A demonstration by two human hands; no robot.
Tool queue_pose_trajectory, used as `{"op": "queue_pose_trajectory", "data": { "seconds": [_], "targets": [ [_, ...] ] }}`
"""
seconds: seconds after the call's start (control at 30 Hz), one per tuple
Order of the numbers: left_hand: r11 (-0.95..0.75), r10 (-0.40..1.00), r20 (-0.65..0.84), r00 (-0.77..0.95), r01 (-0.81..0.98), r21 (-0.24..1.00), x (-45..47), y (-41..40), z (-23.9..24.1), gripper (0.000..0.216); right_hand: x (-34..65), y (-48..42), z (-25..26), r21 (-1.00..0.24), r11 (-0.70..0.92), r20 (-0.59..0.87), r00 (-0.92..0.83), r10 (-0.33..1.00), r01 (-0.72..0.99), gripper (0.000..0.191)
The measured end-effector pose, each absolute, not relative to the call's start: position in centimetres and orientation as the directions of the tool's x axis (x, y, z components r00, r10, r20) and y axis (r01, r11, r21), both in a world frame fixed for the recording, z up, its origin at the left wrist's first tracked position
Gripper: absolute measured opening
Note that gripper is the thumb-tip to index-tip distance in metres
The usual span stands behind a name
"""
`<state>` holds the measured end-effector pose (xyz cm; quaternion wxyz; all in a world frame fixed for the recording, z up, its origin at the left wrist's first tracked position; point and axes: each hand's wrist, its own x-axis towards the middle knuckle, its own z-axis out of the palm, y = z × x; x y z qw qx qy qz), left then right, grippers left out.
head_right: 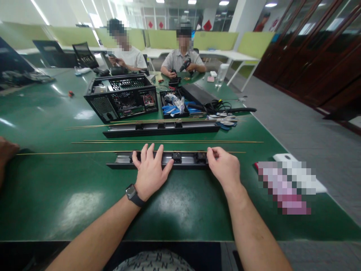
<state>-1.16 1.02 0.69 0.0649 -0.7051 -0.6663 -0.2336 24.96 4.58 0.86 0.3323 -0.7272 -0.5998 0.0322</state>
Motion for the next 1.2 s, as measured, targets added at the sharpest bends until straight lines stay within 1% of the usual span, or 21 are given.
{"op": "queue_pose_trajectory", "data": {
  "seconds": [0.4, 0.8, 1.2],
  "targets": [
    [-0.099, 0.915, 0.403, 0.011, 0.975, 0.199, -1.15, 1.09, 0.67, 0.064, 24.74, 4.35, 1.24, -0.532, -0.033, 0.369, 0.266, 0.891, 0.846, 0.036],
    [-0.100, 0.916, 0.402, 0.016, 0.977, 0.190, -1.14, 1.04, 0.53, 0.066, 24.65, 4.39, 1.18, -0.533, -0.066, 0.347, 0.288, 0.893, 0.844, 0.036],
    [-0.098, 0.916, 0.400, 0.014, 0.977, 0.189, -1.15, 1.04, 0.55, 0.066, 24.71, 4.37, 1.11, -0.521, -0.040, 0.378, 0.273, 0.885, 0.853, 0.037]
  ]
}}
